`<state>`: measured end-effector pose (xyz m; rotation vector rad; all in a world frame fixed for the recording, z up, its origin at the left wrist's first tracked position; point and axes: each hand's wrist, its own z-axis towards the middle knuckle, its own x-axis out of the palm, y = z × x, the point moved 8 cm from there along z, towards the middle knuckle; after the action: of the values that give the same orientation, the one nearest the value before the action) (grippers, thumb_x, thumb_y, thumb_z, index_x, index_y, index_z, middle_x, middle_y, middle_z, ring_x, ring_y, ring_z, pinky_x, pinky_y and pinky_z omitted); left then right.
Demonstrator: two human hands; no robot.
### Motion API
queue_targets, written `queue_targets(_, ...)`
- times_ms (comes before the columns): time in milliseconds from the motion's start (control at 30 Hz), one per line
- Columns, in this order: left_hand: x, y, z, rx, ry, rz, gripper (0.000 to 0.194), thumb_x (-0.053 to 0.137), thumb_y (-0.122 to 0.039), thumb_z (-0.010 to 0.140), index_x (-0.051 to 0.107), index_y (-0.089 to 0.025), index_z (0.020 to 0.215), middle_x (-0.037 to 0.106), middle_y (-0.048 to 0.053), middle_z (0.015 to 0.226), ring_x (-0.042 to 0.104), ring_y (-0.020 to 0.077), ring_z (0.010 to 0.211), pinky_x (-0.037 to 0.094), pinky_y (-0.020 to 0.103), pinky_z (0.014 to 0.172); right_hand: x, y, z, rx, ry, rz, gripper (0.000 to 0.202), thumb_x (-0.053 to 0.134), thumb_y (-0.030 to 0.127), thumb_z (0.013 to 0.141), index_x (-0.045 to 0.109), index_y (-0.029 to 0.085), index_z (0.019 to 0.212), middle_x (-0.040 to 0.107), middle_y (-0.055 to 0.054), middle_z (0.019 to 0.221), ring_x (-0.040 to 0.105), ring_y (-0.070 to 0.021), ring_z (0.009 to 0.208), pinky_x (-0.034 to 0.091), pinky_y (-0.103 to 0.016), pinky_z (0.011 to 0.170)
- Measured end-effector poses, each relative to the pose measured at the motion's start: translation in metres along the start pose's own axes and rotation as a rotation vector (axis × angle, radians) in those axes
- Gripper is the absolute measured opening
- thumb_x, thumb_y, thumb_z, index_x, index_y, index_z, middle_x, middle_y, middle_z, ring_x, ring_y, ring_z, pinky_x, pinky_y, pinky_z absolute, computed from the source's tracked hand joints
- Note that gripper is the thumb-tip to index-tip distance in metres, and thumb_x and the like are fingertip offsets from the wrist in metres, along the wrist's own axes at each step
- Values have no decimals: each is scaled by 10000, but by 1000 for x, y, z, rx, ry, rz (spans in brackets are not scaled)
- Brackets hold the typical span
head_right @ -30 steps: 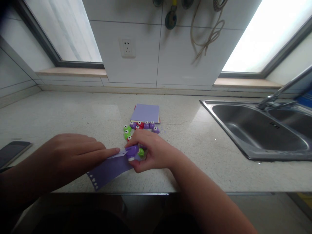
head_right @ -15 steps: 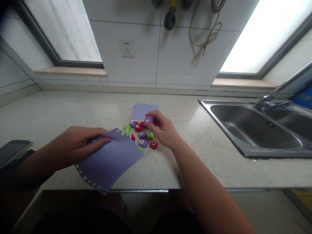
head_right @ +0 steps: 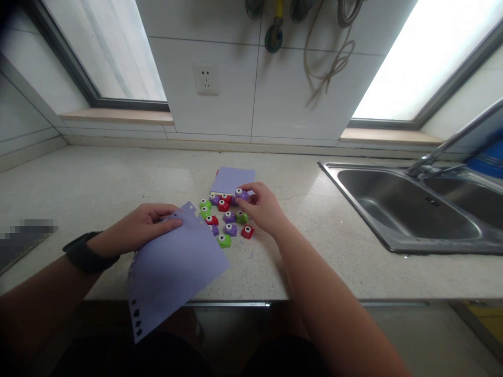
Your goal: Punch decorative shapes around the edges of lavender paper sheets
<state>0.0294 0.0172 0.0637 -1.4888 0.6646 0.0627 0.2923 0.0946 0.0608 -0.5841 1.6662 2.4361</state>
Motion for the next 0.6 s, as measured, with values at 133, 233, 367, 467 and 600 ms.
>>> queue_targets(133, 4, 28, 3, -86, 23, -196, 440, 758, -537, 892, 786, -185, 1154, 810, 103, 1092, 745, 262, 941, 601, 354, 814, 2, 11, 0, -127, 14, -228, 268, 749, 365, 882, 758, 194, 1088, 670, -100, 1117, 613, -169, 781, 539, -398, 777)
queue_targets(233, 8, 37, 3, -94, 41, -254, 413, 786, -519, 873, 794, -186, 1118, 813, 99, 1064, 744, 244, 905, 600, 343, 803, 7, 13, 1, -150, 52, -318, 241, 727, 328, 911, 755, 205, 1116, 733, -95, 1061, 622, -211, 858, 517, -414, 830)
queue_targets(367, 10, 45, 4, -111, 29, -336, 359, 811, -488, 857, 808, -180, 1042, 816, 93, 1001, 741, 224, 837, 598, 327, 764, 10, 6, 3, -100, 58, -352, 219, 706, 266, 909, 739, 220, 1120, 758, -73, 983, 635, -229, 879, 505, -407, 829)
queue_targets(467, 9, 49, 4, -115, 3, -379, 324, 816, -468, 857, 811, -182, 1011, 816, 85, 967, 737, 209, 800, 596, 313, 738, 12, 1, 4, -69, 63, -417, 78, 679, 224, 903, 749, 219, 940, 727, -57, 856, 634, -232, 865, 498, -398, 811)
queue_targets(600, 9, 49, 5, -109, 3, -397, 315, 821, -463, 853, 810, -186, 1003, 814, 78, 952, 735, 207, 796, 595, 311, 727, 15, -1, 5, -69, 75, -505, 92, 676, 219, 908, 758, 216, 867, 706, -65, 793, 625, -253, 877, 489, -417, 818)
